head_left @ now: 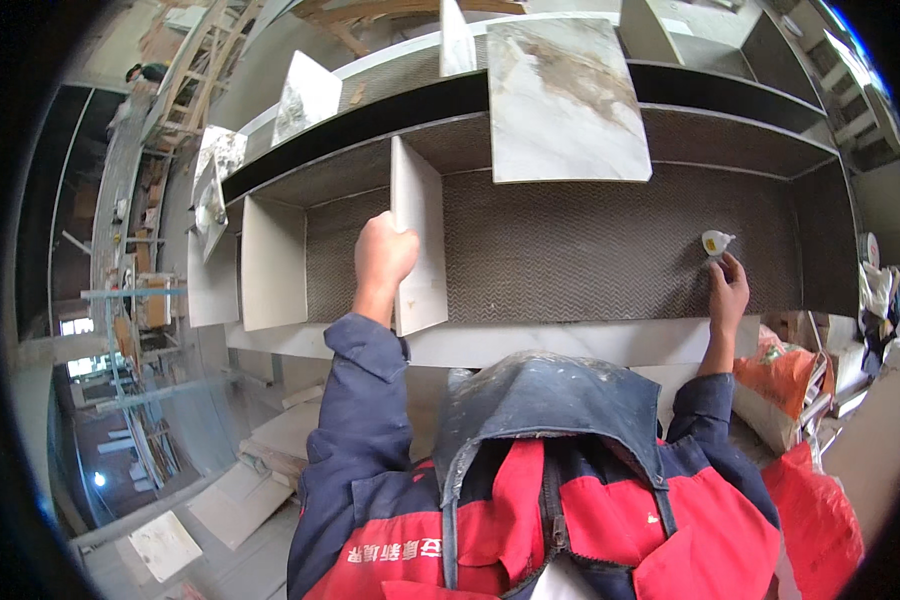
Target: The person assembles a white cabinet by applying glue to the edges of wooden panels and inserting them into a larger frame. They use a glue bottle and a putty knife to spread adhesive, then fit each panel into place within the cabinet structure.
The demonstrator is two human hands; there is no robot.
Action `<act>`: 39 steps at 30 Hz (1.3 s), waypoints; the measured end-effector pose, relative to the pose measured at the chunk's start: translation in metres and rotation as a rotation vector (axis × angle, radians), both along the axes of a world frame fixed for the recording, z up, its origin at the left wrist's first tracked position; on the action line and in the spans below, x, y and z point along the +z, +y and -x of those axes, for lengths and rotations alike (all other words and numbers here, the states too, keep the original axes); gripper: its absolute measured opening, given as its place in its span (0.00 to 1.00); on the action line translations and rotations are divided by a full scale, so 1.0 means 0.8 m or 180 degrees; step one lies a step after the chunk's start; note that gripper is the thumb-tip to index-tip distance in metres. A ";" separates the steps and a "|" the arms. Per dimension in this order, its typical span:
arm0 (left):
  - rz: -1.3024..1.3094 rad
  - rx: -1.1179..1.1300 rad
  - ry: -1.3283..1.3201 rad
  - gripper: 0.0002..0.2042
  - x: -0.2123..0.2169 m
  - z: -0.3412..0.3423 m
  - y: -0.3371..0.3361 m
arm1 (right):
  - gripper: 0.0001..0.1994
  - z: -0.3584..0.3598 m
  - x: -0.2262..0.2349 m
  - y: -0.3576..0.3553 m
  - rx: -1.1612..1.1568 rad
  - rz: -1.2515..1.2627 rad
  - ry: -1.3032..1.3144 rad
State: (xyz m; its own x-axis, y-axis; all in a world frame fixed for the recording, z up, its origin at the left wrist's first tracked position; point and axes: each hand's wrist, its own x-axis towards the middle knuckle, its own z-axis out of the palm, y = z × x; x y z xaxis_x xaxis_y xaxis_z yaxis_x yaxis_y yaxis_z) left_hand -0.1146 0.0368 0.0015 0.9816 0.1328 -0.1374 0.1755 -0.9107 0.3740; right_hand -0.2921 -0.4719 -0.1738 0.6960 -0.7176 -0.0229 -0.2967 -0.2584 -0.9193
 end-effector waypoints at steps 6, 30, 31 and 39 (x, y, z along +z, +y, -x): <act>0.0420 0.0052 -0.0015 0.16 0.016 0.007 0.003 | 0.19 0.011 0.033 0.012 -0.0244 0.0302 -0.0364; 0.1679 -0.0177 0.0003 0.38 0.061 0.101 0.029 | 0.14 0.002 0.196 0.157 0.0446 -0.0706 -0.0916; 0.1645 -0.0197 0.0017 0.39 0.066 0.102 0.027 | 0.14 0.002 0.195 0.160 0.0490 -0.0757 -0.0893; 0.0380 -0.0940 -0.0177 0.42 0.063 0.017 0.009 | 0.13 -0.011 0.205 0.179 0.1050 -0.0825 -0.0742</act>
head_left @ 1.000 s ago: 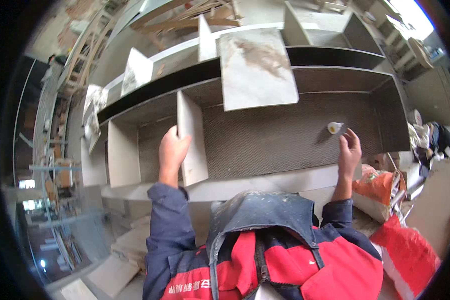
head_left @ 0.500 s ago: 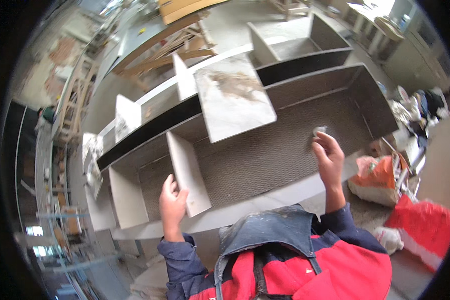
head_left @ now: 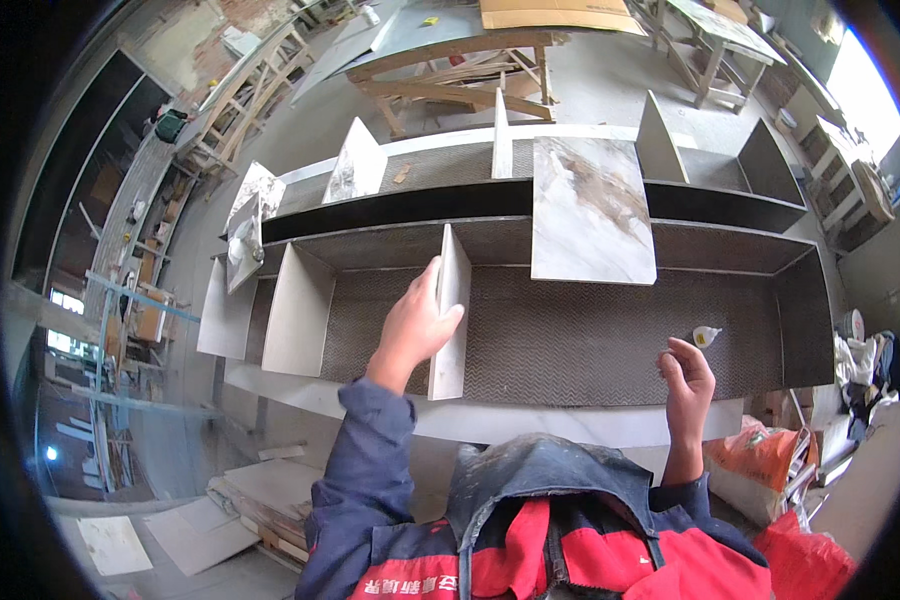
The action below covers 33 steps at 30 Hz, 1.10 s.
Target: The person assembles a white cabinet by applying glue to the edges of wooden panels and inserting them into a larger frame. They use a glue bottle and a putty knife to spread adhesive, then fit each panel into place within the cabinet structure.
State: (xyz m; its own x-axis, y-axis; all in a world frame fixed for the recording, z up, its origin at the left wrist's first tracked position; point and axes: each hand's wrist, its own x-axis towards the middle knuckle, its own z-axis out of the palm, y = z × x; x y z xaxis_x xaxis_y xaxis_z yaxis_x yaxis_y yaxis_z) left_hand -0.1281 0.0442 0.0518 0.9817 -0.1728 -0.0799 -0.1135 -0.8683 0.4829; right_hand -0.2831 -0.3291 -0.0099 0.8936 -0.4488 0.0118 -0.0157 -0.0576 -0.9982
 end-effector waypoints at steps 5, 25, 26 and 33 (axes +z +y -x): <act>-0.0268 0.0136 0.0179 0.42 -0.008 -0.048 -0.027 | 0.12 0.006 -0.004 0.002 0.0096 -0.0111 0.0059; -0.0547 0.0462 0.0133 0.44 -0.027 -0.080 -0.028 | 0.12 0.015 -0.009 0.006 0.0369 -0.0079 0.0314; -0.0456 0.0598 0.0203 0.44 -0.024 -0.073 -0.029 | 0.12 0.012 -0.010 0.006 0.0420 -0.0046 0.0311; -0.0312 0.0977 0.0137 0.23 -0.048 0.008 -0.014 | 0.11 0.001 -0.015 0.022 0.0620 -0.0088 0.0305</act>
State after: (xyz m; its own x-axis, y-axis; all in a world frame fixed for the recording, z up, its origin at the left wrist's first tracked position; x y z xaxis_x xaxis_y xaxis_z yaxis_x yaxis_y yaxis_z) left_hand -0.1343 0.0326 0.0136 0.9822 0.1414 -0.1240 0.1795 -0.9014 0.3939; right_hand -0.2839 -0.3112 -0.0220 0.9598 -0.2666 -0.0874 -0.1020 -0.0416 -0.9939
